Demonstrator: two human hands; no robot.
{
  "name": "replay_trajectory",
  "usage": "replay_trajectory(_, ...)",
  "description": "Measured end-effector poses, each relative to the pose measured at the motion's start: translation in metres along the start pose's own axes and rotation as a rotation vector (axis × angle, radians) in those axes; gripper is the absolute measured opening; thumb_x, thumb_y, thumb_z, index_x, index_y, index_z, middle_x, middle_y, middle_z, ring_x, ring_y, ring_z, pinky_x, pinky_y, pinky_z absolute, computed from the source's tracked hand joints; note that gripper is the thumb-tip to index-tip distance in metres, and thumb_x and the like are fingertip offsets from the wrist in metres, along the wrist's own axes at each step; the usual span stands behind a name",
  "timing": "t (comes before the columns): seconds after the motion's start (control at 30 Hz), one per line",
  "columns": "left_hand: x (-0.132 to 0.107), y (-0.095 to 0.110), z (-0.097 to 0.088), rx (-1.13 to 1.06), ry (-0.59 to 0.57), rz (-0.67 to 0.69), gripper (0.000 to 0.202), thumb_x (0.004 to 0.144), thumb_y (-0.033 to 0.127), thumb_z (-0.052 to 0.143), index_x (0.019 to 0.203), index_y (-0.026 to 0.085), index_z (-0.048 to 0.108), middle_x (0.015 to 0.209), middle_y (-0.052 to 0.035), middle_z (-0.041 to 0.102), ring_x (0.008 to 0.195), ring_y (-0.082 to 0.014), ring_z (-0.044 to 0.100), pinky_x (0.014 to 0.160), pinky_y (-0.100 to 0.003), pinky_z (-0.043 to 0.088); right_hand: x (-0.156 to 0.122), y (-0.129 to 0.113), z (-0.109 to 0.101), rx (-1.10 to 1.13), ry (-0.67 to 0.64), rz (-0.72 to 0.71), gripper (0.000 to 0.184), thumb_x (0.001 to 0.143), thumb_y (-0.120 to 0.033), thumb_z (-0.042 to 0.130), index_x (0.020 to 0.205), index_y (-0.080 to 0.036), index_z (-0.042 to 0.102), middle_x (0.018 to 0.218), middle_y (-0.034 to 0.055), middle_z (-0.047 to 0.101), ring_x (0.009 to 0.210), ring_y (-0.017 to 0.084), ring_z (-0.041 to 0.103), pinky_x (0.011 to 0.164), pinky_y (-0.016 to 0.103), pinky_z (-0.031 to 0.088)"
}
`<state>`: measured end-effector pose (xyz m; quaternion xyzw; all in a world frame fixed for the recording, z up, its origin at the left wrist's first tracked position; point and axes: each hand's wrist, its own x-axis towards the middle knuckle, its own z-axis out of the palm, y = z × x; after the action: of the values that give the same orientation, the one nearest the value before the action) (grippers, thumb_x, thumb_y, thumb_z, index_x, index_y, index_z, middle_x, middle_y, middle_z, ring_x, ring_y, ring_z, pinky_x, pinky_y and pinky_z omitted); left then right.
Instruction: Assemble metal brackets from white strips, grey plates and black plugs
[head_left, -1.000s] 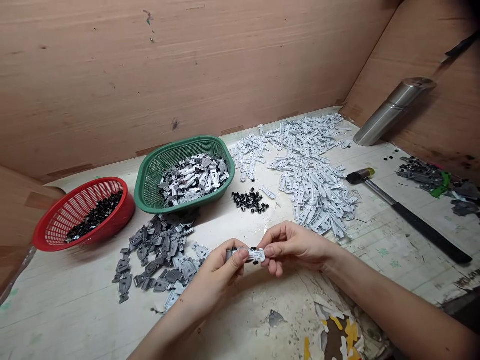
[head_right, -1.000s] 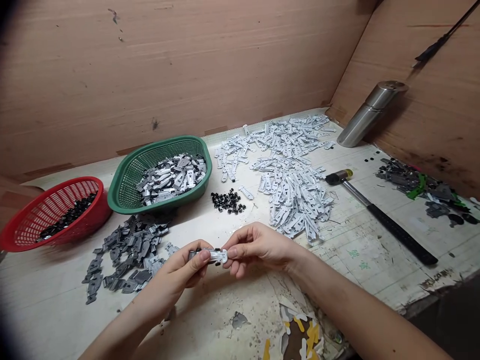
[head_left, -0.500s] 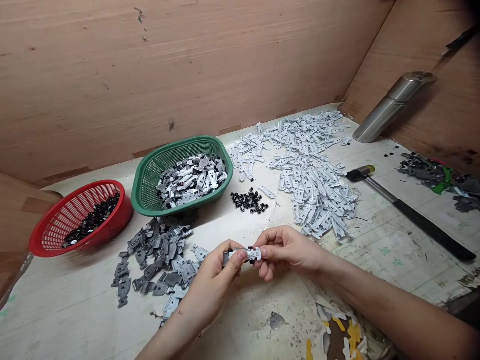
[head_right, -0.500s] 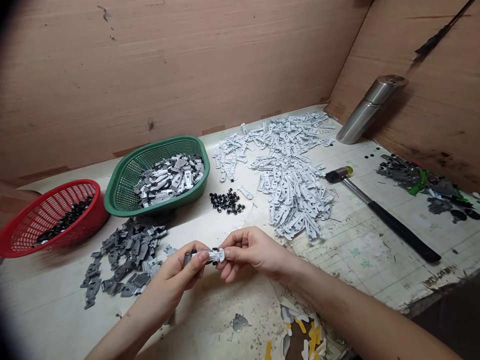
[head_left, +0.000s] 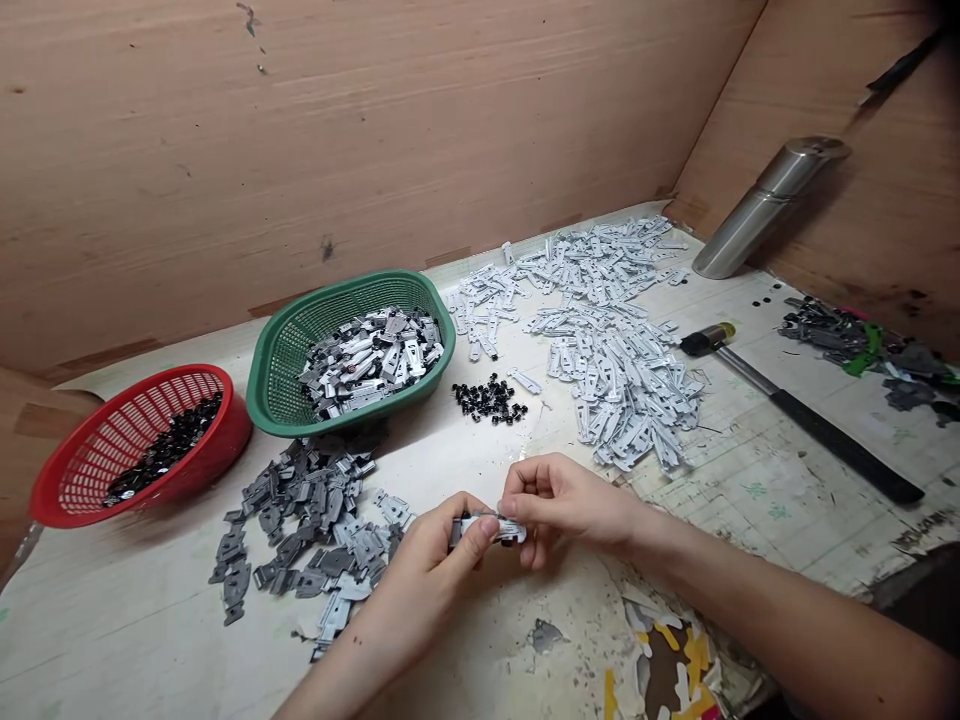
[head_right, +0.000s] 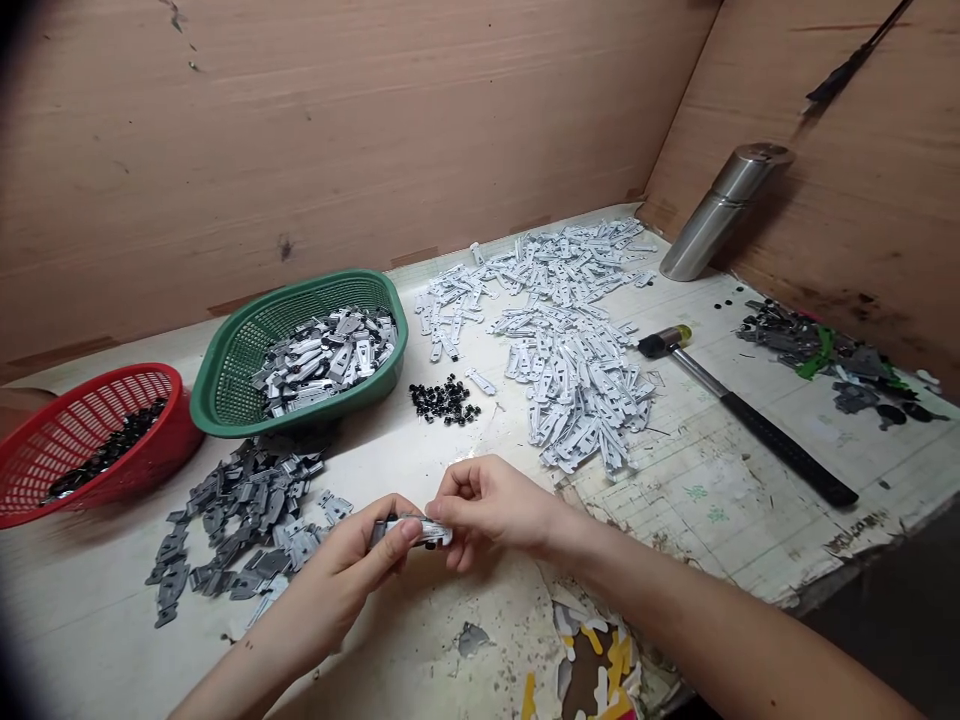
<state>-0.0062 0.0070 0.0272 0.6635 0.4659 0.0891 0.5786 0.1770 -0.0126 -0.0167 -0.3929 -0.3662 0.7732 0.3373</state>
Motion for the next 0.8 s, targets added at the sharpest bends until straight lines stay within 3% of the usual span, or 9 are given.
replay_trajectory(0.4,0.0,-0.001,0.0,0.047,-0.028,-0.012,0.031,0.088,0.044,0.039,0.077,0.019,0.052,0.063,0.0047,0.041,0.058,-0.0105,0.036,0.054,-0.021,0.03,-0.008,-0.014,-0.001,-0.197,-0.006,-0.006,0.027,0.077,-0.039,0.064,0.079,-0.014,0.056,0.063,-0.0006,0.062,0.056,0.011,0.064,0.052,0.022,0.052)
replay_trajectory(0.67,-0.001,0.003,0.0,0.136,0.026,0.035,0.028,0.088,0.041,0.038,0.078,0.019,0.053,0.064,0.0029,0.046,0.061,-0.0126,0.041,0.057,-0.022,0.032,-0.007,-0.012,0.0,-0.196,-0.012,0.002,0.034,0.076,-0.046,0.062,0.08,-0.014,0.054,0.058,-0.0012,0.061,0.052,0.011,0.062,0.05,0.022,0.052)
replay_trajectory(0.8,-0.002,0.004,-0.001,0.177,0.072,0.075,0.028,0.088,0.041,0.04,0.077,0.02,0.054,0.065,0.0022,0.049,0.06,-0.013,0.041,0.056,-0.023,0.032,-0.008,-0.012,-0.001,-0.17,-0.051,0.039,0.038,0.069,-0.045,0.07,0.084,-0.014,0.055,0.062,-0.0023,0.06,0.053,0.011,0.062,0.048,0.022,0.052)
